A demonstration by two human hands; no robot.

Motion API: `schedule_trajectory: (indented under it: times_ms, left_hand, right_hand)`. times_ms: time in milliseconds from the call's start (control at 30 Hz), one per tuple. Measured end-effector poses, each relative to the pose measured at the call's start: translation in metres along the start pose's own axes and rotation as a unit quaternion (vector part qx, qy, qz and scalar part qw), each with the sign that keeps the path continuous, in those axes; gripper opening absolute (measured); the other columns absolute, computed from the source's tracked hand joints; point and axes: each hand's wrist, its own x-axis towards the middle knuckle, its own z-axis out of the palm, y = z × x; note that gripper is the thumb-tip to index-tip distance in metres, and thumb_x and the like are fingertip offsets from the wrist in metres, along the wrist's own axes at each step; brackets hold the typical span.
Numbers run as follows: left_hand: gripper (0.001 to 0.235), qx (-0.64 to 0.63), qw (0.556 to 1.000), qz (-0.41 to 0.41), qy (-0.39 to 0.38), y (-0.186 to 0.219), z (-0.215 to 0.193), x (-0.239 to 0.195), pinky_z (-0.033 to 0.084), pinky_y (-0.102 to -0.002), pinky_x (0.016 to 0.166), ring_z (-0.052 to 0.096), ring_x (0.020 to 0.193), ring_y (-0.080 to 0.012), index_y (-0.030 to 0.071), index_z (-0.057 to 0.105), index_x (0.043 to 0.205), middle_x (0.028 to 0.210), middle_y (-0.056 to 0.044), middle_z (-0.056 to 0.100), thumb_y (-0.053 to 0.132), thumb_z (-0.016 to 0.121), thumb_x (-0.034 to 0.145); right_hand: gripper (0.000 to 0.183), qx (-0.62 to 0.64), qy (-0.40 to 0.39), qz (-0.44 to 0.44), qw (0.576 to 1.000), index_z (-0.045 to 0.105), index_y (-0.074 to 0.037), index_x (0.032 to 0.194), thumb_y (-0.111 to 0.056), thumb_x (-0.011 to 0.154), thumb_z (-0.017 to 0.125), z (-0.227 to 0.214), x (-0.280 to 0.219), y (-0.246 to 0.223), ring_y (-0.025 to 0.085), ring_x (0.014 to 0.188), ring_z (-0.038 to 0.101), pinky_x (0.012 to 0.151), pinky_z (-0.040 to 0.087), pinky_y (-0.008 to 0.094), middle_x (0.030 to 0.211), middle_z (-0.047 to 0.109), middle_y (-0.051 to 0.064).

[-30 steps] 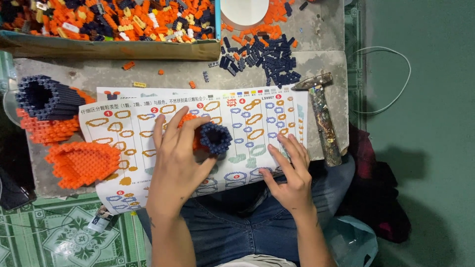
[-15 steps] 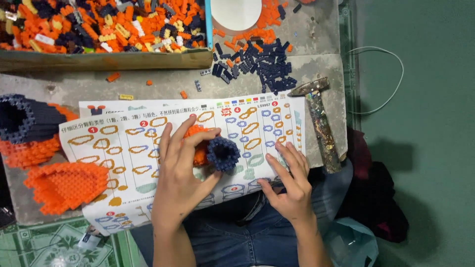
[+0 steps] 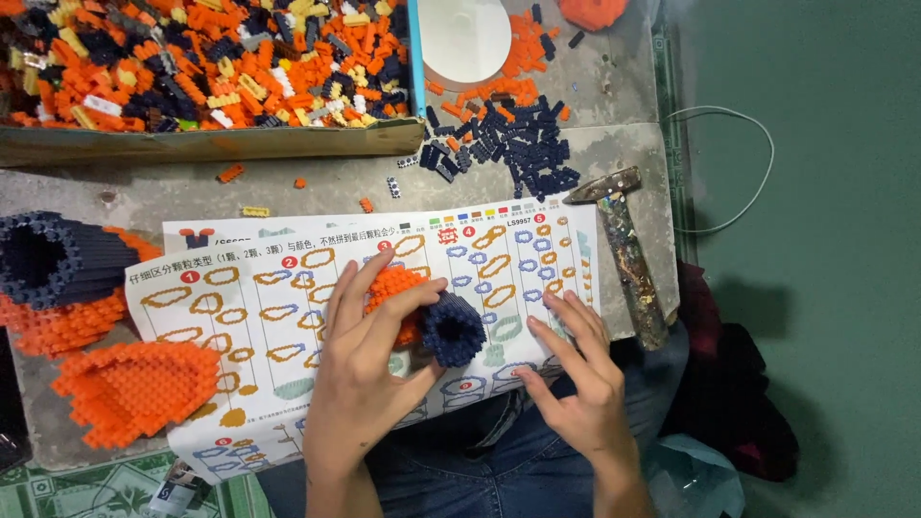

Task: The person sits on the floor assembling small orange and dark blue plastic pieces into a cylindrical structure, following a printed instruction sheet. They occasionally use a hammer to tap the pieces together and adjust the assembly by hand.

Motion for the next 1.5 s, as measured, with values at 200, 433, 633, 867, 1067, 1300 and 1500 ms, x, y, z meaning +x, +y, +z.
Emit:
schedule_trajectory:
  times_ms: [200,433,633,867,1067,1300,1500]
  left_hand:
    - [0.066,-0.050,0.998,0.031,0.002,0.006,-0.007,0.001,0.044,-0.056,0.133,0.055,0.156,-0.0434,0.009,0.078,0.126,0.129,-0.002,0.087,0.006,0.098,0.063]
    - [0.061,-0.054,0.995,0.086,-0.013,0.002,-0.010,-0.006,0.044,-0.055,0.131,0.051,0.157,-0.0396,0.009,0.082,0.127,0.136,-0.001,0.083,0.007,0.090,0.066]
    - [0.043,-0.028,0.991,0.134,0.009,0.008,-0.008,-0.008,0.051,-0.057,0.130,0.055,0.153,-0.0402,0.008,0.082,0.129,0.141,-0.005,0.077,0.009,0.089,0.086]
    - [0.047,0.012,0.990,0.141,0.019,0.008,-0.002,-0.012,0.055,-0.050,0.127,0.054,0.153,-0.0401,0.008,0.083,0.132,0.165,-0.014,0.059,0.009,0.093,0.086]
    - [0.048,0.028,0.989,0.146,0.025,0.006,0.000,-0.014,0.055,-0.050,0.126,0.052,0.153,-0.0400,0.008,0.083,0.131,0.165,-0.014,0.058,0.011,0.094,0.084]
    - [0.051,0.072,0.985,0.155,0.032,0.005,0.004,-0.015,0.052,-0.046,0.125,0.047,0.151,-0.0347,0.011,0.081,0.133,0.164,-0.007,0.060,0.010,0.092,0.083]
    - [0.053,0.056,0.987,0.146,0.028,0.006,0.001,-0.015,0.048,-0.049,0.125,0.050,0.146,-0.0403,0.006,0.083,0.130,0.159,-0.014,0.062,0.004,0.086,0.077]
  right_hand:
    - [0.039,0.022,0.027,0.017,0.999,0.081,0.003,0.118,0.000,0.080,0.087,-0.024,0.022,-0.044,0.037,0.144,0.070,0.127,0.056,0.050,0.142,0.077,0.019]
    - [0.041,0.088,0.004,-0.070,0.994,0.076,0.005,0.116,0.005,0.078,0.091,-0.025,0.057,-0.085,0.030,0.115,0.081,0.107,0.068,0.040,0.129,0.080,0.021]
    - [0.050,0.069,-0.029,-0.132,0.988,0.071,0.006,0.129,0.008,0.083,0.091,-0.021,0.062,-0.078,0.030,0.113,0.082,0.102,0.070,0.040,0.125,0.081,0.018]
    - [0.075,0.045,-0.106,-0.121,0.986,0.054,-0.001,0.153,0.013,0.085,0.081,-0.024,0.068,-0.078,0.021,0.096,0.072,0.082,0.062,0.032,0.118,0.074,0.013]
    - [0.081,0.040,-0.188,-0.081,0.978,0.047,-0.005,0.165,0.012,0.089,0.071,-0.033,0.079,-0.095,0.019,0.092,0.064,0.080,0.056,0.031,0.123,0.067,0.012]
    - [0.078,0.008,-0.198,-0.156,0.968,0.045,0.007,0.162,0.015,0.087,0.064,-0.033,0.082,-0.104,0.028,0.109,0.064,0.101,0.056,0.040,0.140,0.063,0.020]
    - [0.080,-0.101,-0.188,-0.194,0.958,0.038,0.008,0.170,0.005,0.095,0.065,-0.025,0.076,-0.108,0.027,0.104,0.056,0.099,0.051,0.039,0.128,0.056,0.019]
